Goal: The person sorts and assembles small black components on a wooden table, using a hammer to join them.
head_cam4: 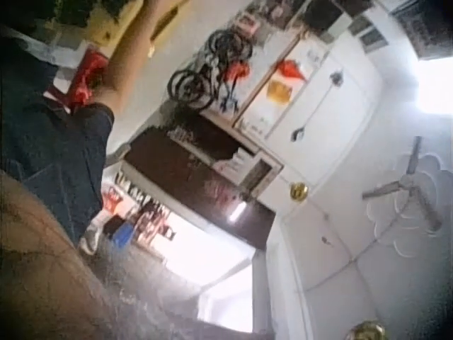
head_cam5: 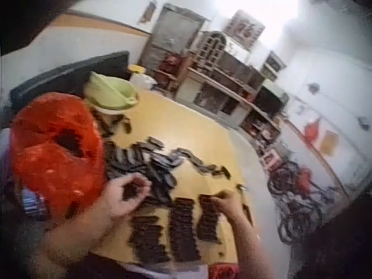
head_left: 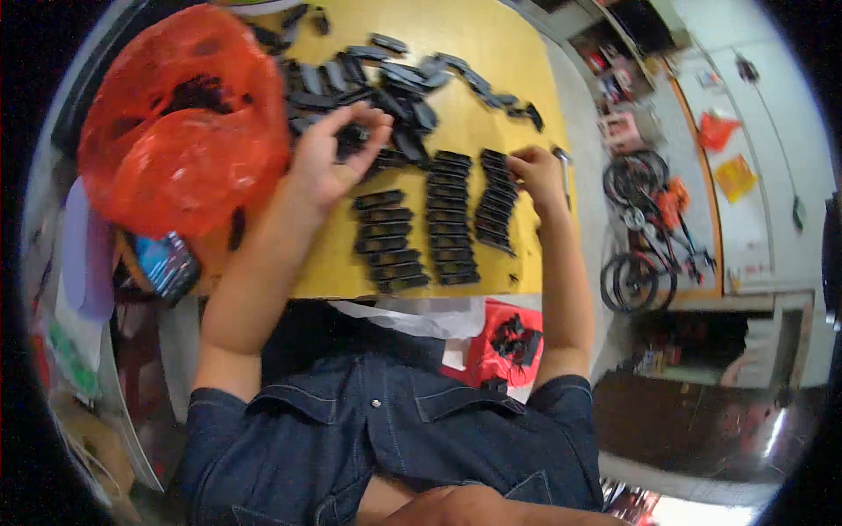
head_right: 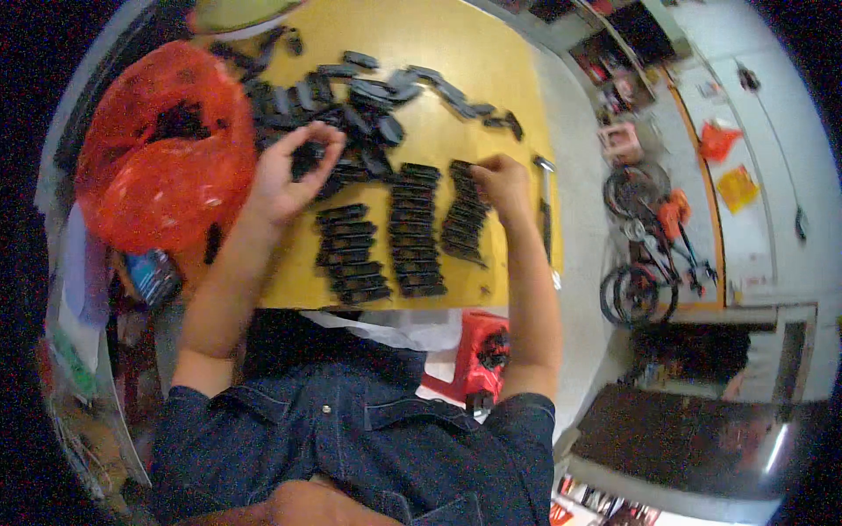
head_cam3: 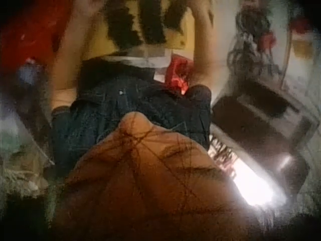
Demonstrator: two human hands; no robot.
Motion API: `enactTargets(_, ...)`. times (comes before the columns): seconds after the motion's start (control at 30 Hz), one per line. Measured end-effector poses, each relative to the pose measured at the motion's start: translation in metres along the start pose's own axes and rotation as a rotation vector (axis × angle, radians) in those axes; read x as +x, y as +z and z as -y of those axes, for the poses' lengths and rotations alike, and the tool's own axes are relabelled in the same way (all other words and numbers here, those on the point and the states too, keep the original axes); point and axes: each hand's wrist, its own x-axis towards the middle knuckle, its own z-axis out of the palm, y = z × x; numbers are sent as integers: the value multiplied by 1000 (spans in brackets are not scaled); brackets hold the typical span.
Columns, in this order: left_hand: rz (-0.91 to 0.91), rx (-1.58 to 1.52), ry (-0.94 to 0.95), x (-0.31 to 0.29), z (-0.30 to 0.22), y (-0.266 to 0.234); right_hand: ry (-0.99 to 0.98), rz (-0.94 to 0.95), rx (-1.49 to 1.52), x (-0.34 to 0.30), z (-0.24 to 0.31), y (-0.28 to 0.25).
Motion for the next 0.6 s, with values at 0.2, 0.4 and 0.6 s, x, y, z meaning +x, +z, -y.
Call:
enactTargets(0.2, -84, 90, 19, -1, 9, 12, -33, -17, -83, 31, -37, -3)
enactTargets(0.4, -85, 127, 11, -2, 7, 8, -135, 36, -213, 54, -31, 9)
enactTargets(0.6, -3, 105, -46, 0, 6, 1, -113, 101, -372, 62, -33, 6)
